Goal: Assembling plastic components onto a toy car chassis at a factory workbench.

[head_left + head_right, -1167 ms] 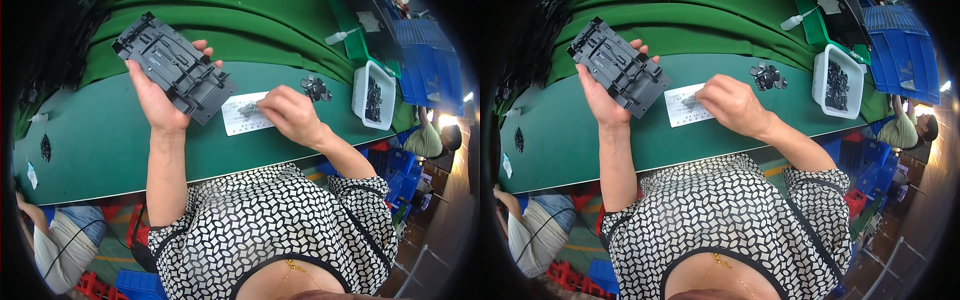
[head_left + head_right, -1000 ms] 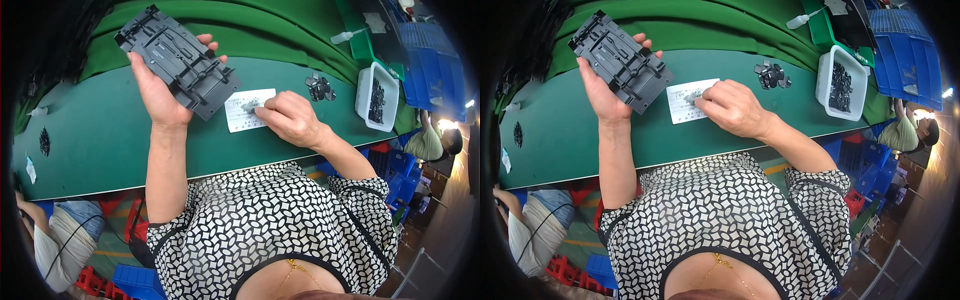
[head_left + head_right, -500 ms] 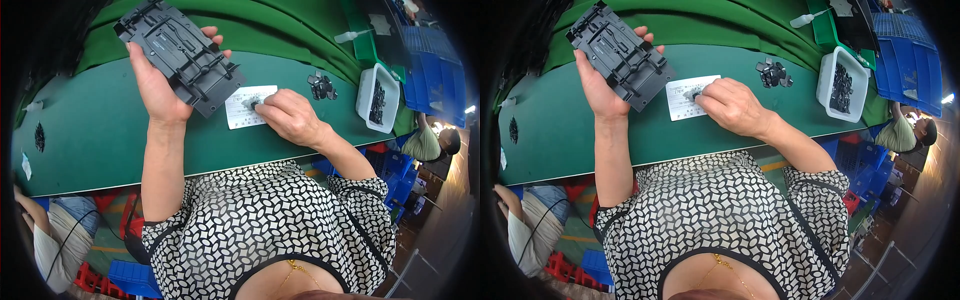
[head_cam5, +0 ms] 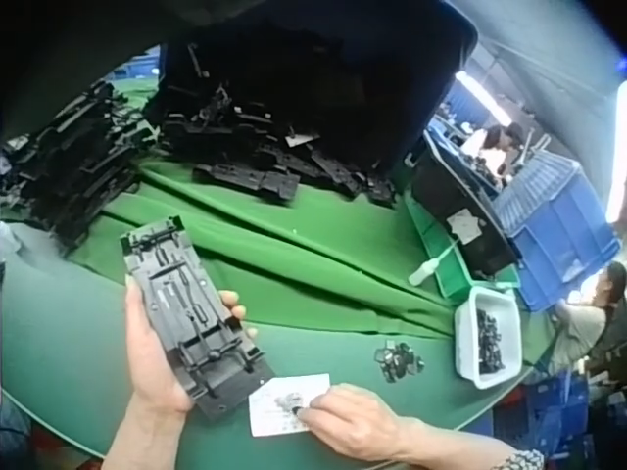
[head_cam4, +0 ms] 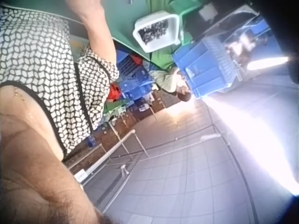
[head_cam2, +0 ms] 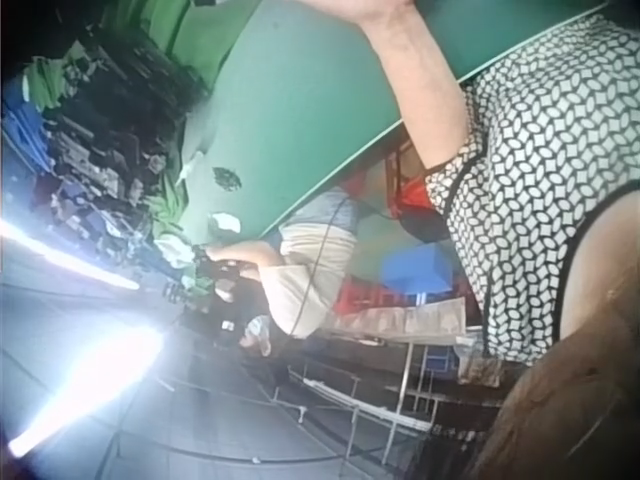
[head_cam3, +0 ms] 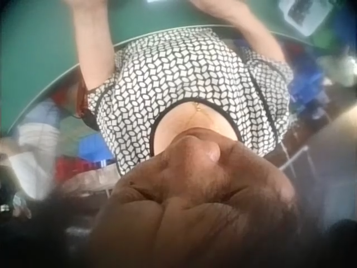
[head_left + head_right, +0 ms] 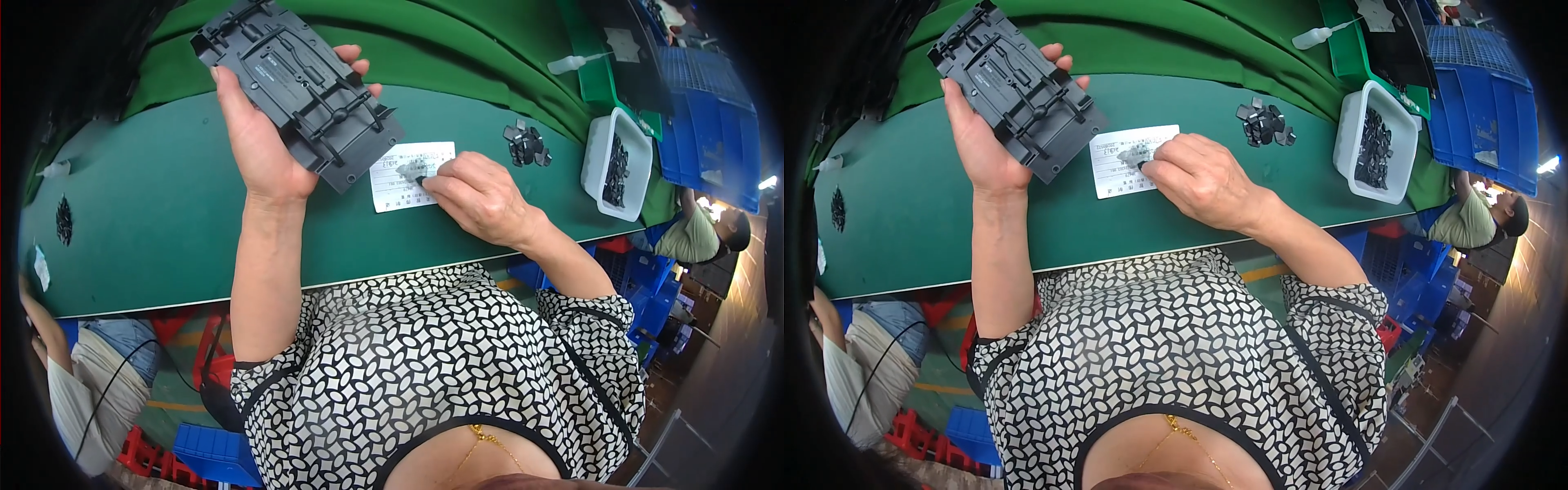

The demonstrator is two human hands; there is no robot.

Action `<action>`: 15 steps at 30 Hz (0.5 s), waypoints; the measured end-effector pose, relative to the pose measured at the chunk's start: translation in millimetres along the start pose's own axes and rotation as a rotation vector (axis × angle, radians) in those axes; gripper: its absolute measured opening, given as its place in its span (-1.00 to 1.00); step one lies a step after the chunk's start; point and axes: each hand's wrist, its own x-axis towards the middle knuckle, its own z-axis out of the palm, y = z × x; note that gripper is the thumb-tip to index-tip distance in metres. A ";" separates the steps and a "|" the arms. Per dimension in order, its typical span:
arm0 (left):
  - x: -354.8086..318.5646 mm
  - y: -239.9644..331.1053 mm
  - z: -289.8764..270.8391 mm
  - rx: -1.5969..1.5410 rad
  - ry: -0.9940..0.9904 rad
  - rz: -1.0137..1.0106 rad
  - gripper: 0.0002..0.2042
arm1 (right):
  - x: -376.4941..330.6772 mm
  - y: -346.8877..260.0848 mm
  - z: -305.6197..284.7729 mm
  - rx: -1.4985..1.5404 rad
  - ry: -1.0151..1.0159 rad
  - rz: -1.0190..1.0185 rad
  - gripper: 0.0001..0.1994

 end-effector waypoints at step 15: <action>0.0 -0.6 4.1 0.005 0.001 -0.011 -0.21 | 5.4 9.5 1.0 0.022 -0.012 0.026 -0.87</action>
